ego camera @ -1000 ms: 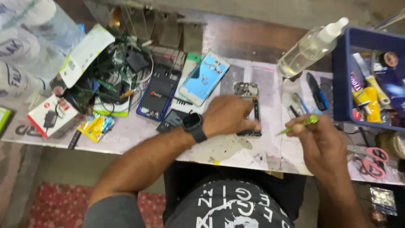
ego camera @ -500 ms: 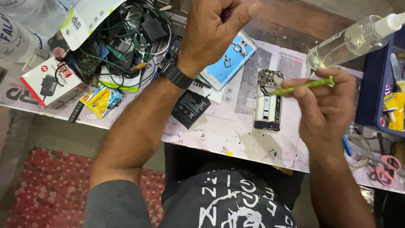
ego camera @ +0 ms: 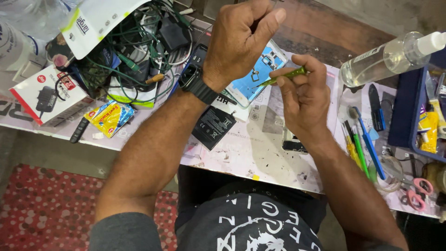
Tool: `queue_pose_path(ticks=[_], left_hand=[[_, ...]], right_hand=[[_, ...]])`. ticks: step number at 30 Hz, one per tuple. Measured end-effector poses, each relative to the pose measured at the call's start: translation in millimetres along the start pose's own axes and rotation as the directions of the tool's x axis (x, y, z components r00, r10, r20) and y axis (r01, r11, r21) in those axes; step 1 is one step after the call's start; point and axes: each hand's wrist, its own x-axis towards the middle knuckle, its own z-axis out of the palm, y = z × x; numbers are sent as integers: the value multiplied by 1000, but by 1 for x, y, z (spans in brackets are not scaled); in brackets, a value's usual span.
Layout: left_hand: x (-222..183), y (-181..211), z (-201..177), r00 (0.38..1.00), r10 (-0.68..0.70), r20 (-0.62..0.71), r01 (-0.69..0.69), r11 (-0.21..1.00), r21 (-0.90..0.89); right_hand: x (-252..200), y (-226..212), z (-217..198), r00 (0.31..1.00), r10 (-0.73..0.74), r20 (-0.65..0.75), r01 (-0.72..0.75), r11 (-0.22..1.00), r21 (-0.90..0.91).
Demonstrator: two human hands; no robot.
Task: The person disassembles a smartphone, removes the battery, and uses a screwdriver to detach internal components. They then reposition the battery and reconnect a ribbon cable inside the device.
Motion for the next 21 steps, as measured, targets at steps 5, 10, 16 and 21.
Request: queue_pose_path(ticks=[5,10,16,21], left_hand=[[-1,4,0,1000,6,0,-6,1000,13],[0,7,0,1000,-8,22,8,1000,0],[0,6,1,1000,5,12,-6,998,61],[-1,5,3,1000,9,25,-11,998,62]], right_hand=[[2,3,3,1000,1,0,-1,1000,-25],[2,3,5,1000,0,-6,-1,999,-41],[4,2,8,1000,25,6,-25,996,-86],[2,6,6,1000,19,-1,-19,997,-73]])
